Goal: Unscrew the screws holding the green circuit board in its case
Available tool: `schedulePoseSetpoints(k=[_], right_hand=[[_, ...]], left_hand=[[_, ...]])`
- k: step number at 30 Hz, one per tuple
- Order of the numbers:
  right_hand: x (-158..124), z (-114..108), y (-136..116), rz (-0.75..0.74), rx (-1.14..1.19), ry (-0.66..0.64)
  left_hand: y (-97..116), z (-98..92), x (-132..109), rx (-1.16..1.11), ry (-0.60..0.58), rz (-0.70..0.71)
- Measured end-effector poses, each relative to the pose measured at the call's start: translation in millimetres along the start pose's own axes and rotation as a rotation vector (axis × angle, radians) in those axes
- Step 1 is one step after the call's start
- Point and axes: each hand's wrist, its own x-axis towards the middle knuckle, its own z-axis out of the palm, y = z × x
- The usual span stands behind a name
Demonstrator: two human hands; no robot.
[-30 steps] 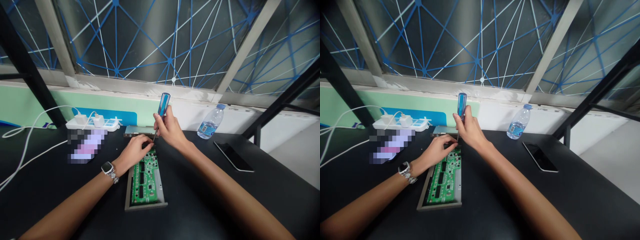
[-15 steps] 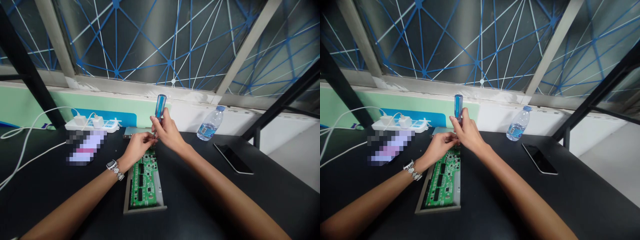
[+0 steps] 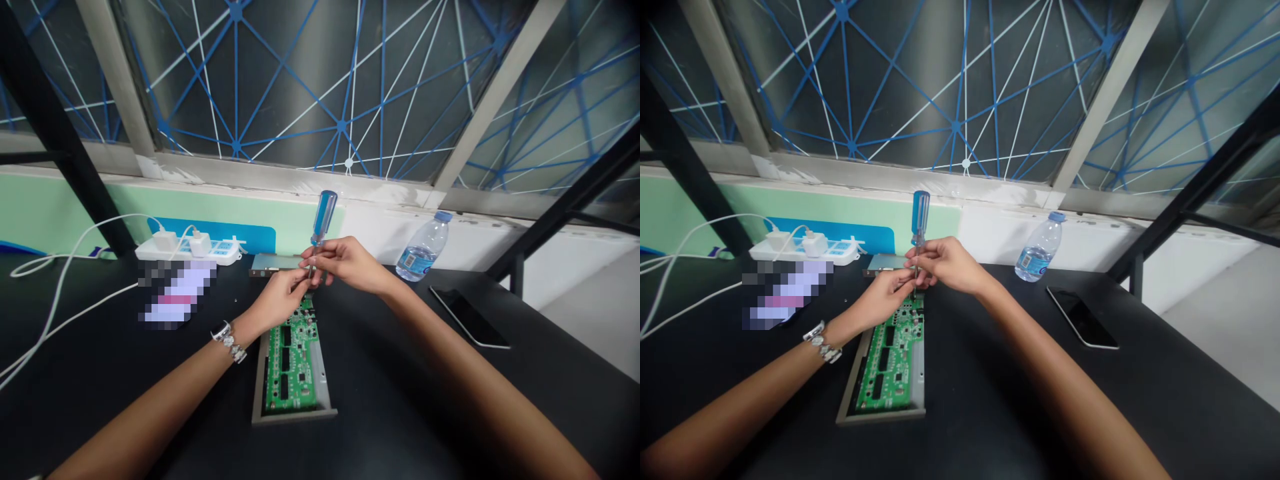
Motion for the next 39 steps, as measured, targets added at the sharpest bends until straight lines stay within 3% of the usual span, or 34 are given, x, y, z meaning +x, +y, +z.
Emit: schedulePoseSetpoints(k=[8, 14, 20, 23, 27, 34, 39], right_hand=[[4.9, 11.2, 16.0, -0.091, 0.028, 0.183], [5.8, 16.7, 15.5, -0.091, -0.012, 0.265], [-0.5, 0.8, 3.2, -0.012, 0.065, -0.011], [-2.4, -4.8, 2.1, -0.022, 0.086, -0.066], [-1.3, -3.8, 4.4, -0.039, 0.031, 0.0], [2.7, 3.5, 12.3, -0.078, 0.039, 0.177], [4.4, 9.6, 16.9, -0.091, -0.015, 0.253]], left_hand=[[3.6, 6.1, 1.0, 0.078, 0.246, -0.085], [-3.0, 6.1, 1.4, -0.135, 0.172, -0.115], [0.7, 1.9, 0.6, -0.134, 0.032, -0.052], [2.3, -0.4, 0.6, -0.044, 0.006, -0.002], [1.1, -0.7, 0.8, -0.017, -0.004, 0.014], [5.9, 3.6, 0.5, 0.034, 0.219, -0.091], [2.9, 4.1, 0.8, -0.045, 0.223, -0.102]])
